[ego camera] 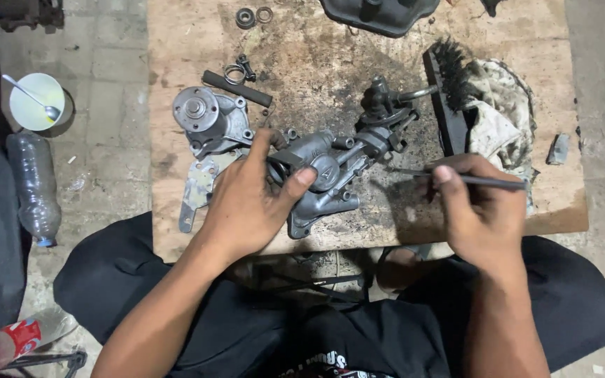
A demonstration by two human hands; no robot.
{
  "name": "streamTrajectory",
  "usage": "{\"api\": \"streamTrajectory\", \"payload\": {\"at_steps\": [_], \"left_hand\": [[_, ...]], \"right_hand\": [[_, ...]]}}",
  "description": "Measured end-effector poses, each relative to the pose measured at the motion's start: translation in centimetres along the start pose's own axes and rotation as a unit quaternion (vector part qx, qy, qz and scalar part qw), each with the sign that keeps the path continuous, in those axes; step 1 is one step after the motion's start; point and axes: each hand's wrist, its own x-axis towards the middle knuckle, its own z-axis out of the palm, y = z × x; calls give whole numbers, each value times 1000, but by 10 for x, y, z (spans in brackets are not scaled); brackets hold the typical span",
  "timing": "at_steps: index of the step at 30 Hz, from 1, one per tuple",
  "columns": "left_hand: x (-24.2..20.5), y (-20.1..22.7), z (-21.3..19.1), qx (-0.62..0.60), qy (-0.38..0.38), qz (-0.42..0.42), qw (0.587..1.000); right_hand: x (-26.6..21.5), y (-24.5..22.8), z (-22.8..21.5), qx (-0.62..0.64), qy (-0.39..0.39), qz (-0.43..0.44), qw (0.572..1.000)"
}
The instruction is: The person cleans a carburetor using a wire brush and a rag. They scrub various parts of the carburetor and then wipe it down with the rag.
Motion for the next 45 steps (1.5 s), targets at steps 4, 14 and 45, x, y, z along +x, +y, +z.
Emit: {"api": "streamTrajectory", "payload": {"at_steps": [4, 14, 45], "left_hand": [[-1, 2, 1, -32, 23, 3, 999], [1, -10, 10, -65, 47, 39, 996], [-5, 10, 15, -156, 68, 89, 981]], "right_hand": [[-5, 8, -7, 92, 59, -36, 993], [1, -11, 16, 17, 19, -132, 991], [2, -24, 16, 0, -19, -111, 994]]}}
